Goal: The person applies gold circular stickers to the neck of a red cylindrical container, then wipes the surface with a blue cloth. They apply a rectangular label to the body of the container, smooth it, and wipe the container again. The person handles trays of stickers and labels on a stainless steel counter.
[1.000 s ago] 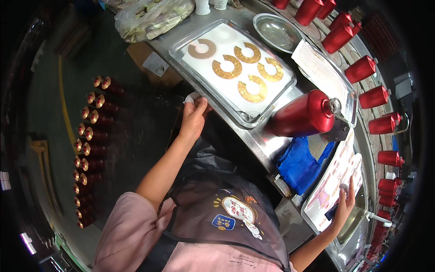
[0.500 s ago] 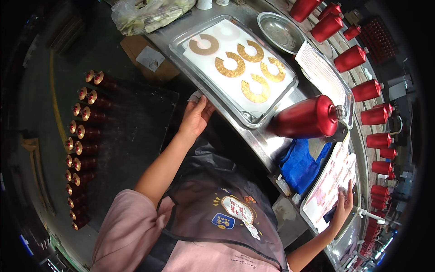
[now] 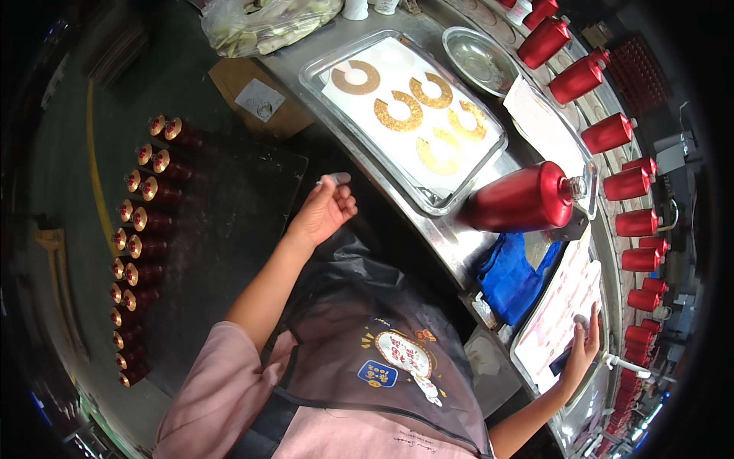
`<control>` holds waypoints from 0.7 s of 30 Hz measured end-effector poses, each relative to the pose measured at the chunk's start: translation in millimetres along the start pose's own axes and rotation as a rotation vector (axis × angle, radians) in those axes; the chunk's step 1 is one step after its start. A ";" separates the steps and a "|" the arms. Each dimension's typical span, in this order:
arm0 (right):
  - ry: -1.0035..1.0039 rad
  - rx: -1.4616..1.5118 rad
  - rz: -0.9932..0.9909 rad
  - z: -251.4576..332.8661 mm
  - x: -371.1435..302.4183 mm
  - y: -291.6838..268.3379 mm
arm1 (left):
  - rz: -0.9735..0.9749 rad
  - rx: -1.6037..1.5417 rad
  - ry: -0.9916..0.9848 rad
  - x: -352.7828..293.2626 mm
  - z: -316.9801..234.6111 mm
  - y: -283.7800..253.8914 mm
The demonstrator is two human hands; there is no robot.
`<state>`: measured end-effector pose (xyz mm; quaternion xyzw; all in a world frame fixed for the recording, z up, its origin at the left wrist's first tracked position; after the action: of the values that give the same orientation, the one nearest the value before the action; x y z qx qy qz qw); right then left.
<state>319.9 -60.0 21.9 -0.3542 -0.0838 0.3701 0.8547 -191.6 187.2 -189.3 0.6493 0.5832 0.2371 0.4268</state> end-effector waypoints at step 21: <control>0.143 0.110 0.009 -41.5 -14.1 -1.0 | 0.573 -0.492 -0.340 -58.9 3.2 112.8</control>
<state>327.2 -92.8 -6.3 -0.3327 -0.0003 0.3518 0.8749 -138.7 134.8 -86.1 0.6938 0.2262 0.3679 0.5763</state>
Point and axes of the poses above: each hand's wrist, its own x-axis towards the middle knuckle, its own y-axis out of the palm, z = x × y, the point moved 5 cm from there along x, towards the middle knuckle, and after that the axes turned 14 degrees about y, right-handed, at the moved point
